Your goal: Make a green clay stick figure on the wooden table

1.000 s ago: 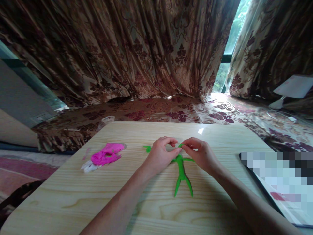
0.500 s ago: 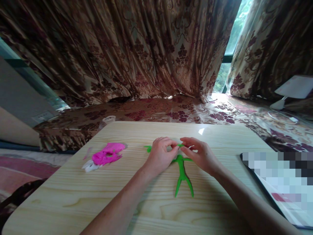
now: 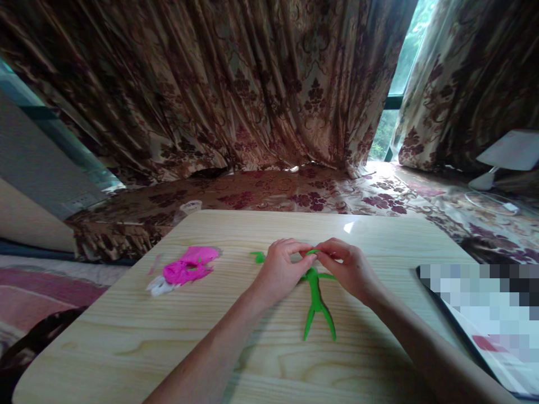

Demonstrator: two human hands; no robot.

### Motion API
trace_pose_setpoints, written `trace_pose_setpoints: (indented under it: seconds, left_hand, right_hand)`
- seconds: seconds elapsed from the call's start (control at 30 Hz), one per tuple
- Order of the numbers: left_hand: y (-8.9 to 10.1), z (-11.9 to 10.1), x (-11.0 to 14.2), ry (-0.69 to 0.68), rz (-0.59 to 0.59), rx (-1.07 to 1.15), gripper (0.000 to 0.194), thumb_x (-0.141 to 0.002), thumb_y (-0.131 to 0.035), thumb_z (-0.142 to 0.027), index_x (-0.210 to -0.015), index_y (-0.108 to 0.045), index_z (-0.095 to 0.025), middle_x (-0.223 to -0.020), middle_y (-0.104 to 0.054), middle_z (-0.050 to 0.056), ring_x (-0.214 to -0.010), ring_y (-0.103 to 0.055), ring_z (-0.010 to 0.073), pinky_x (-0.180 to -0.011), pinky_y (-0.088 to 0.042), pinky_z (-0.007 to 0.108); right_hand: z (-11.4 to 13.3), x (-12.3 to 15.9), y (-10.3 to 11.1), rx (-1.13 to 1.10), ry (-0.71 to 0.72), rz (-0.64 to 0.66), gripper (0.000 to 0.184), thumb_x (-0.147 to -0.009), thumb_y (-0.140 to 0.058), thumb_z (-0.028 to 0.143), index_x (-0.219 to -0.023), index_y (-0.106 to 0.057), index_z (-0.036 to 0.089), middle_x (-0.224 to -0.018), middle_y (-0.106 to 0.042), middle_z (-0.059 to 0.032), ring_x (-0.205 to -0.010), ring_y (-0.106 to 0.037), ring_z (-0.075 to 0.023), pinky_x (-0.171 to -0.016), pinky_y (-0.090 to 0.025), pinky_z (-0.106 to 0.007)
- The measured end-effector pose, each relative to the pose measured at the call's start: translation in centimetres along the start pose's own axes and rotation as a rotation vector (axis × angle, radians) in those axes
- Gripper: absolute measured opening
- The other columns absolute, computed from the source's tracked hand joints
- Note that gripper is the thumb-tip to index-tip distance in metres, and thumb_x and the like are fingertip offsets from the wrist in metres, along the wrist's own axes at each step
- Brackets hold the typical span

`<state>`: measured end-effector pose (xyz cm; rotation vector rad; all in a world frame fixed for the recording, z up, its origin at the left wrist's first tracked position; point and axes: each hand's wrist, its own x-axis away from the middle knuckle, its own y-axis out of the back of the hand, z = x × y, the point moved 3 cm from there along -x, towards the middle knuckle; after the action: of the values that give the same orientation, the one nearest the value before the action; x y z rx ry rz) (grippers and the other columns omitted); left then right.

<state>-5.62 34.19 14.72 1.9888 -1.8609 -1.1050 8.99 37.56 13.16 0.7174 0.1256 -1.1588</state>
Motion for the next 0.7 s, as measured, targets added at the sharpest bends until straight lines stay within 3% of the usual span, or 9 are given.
trace_pose_setpoints:
  seconds: [0.27,0.4,0.57,0.7]
  left_hand:
    - [0.4,-0.1,0.0,-0.042,-0.068,-0.080,0.012,-0.075,-0.056,-0.023,-0.077,-0.067,-0.021,-0.073,-0.064,0.000,-0.074,-0.056,0.0138,-0.079,-0.039,0.028]
    - [0.3,-0.1,-0.1,-0.073,-0.095,-0.195,0.011,-0.076,-0.054,-0.021,-0.072,-0.064,-0.021,-0.070,-0.062,-0.002,-0.074,-0.054,0.0138,-0.085,-0.035,0.032]
    - [0.4,0.0,-0.1,-0.068,-0.134,-0.183,0.010,-0.077,-0.053,-0.020,-0.072,-0.061,-0.020,-0.070,-0.061,-0.001,-0.075,-0.053,0.0141,-0.082,-0.036,0.031]
    - [0.2,-0.1,0.0,-0.073,-0.108,-0.112,0.011,-0.077,-0.053,-0.021,-0.077,-0.064,-0.020,-0.073,-0.061,0.000,-0.076,-0.053,0.0143,-0.079,-0.038,0.029]
  right_hand:
    - [1.2,0.1,0.2,-0.071,-0.021,0.096,0.018,-0.083,-0.048,0.019,-0.091,-0.065,0.018,-0.081,-0.061,-0.0028,-0.075,-0.059,-0.0143,-0.065,-0.048,-0.024]
    - [1.1,0.2,-0.2,-0.035,0.004,0.084,0.020,-0.082,-0.049,0.018,-0.094,-0.065,0.018,-0.082,-0.061,-0.0032,-0.074,-0.059,-0.0142,-0.062,-0.048,-0.024]
    - [0.6,0.4,0.0,-0.045,-0.083,-0.011,0.030,-0.080,-0.053,0.022,-0.109,-0.057,0.017,-0.090,-0.064,-0.0054,-0.079,-0.061,-0.0158,-0.066,-0.050,-0.026]
    - [0.6,0.2,0.0,-0.039,-0.039,-0.019,0.019,-0.080,-0.054,0.022,-0.097,-0.062,0.018,-0.086,-0.063,-0.0035,-0.075,-0.060,-0.0147,-0.065,-0.050,-0.026]
